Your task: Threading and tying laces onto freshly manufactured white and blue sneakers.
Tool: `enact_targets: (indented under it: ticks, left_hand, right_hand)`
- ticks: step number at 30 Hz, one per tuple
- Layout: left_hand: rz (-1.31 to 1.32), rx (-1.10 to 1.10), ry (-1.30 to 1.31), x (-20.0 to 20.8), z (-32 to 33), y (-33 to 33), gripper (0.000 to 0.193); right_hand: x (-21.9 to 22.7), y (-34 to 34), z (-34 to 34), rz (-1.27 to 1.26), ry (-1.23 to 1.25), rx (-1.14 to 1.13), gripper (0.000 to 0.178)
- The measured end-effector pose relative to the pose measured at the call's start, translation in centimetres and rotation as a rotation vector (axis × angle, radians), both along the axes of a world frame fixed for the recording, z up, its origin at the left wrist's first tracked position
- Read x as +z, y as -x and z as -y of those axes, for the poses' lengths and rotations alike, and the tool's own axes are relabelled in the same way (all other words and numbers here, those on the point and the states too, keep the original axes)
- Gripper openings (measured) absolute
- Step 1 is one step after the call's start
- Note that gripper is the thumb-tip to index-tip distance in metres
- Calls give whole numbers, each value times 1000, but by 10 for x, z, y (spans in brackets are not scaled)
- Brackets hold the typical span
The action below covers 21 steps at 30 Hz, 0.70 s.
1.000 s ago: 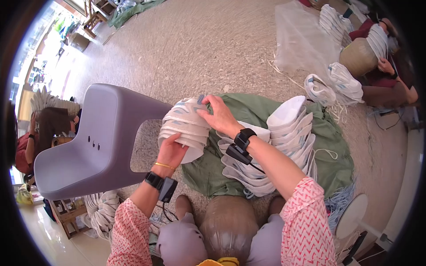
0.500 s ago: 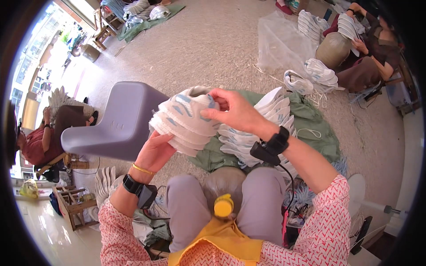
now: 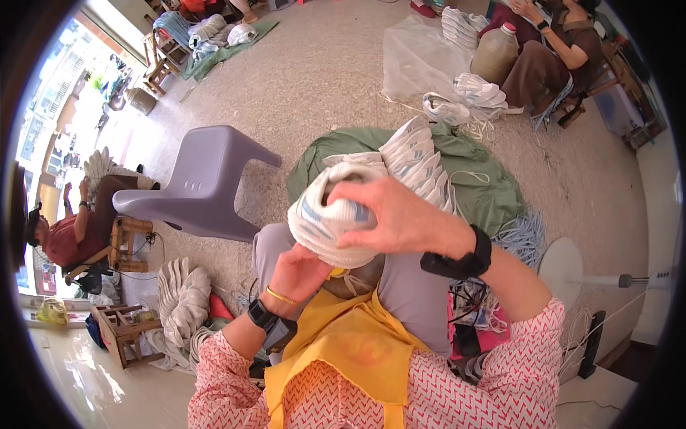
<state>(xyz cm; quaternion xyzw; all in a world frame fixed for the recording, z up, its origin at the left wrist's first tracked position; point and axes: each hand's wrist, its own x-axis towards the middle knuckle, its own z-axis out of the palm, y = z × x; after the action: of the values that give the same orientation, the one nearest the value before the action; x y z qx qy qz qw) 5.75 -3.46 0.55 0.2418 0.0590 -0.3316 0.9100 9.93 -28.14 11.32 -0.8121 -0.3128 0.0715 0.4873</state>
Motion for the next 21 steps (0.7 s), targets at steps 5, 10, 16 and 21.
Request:
enact_targets:
  ticks: [5,10,16,21]
  left_hand:
    - [-72,-22,-244,-23,-9,49,58]
    - [-201,-40,-361,-47,-15,87,53]
    - [-130,56,-479,-31,-17,90,50]
    - [222,-11,-868,-10,-40,95,37]
  right_hand:
    - [-38,64,-14,-18,50,17,41]
    - [-58,103,-32,119,138,111,37]
    - [-75,113,-47,198,152,-8,37]
    - [-83,125,-60,252,212,-60,34]
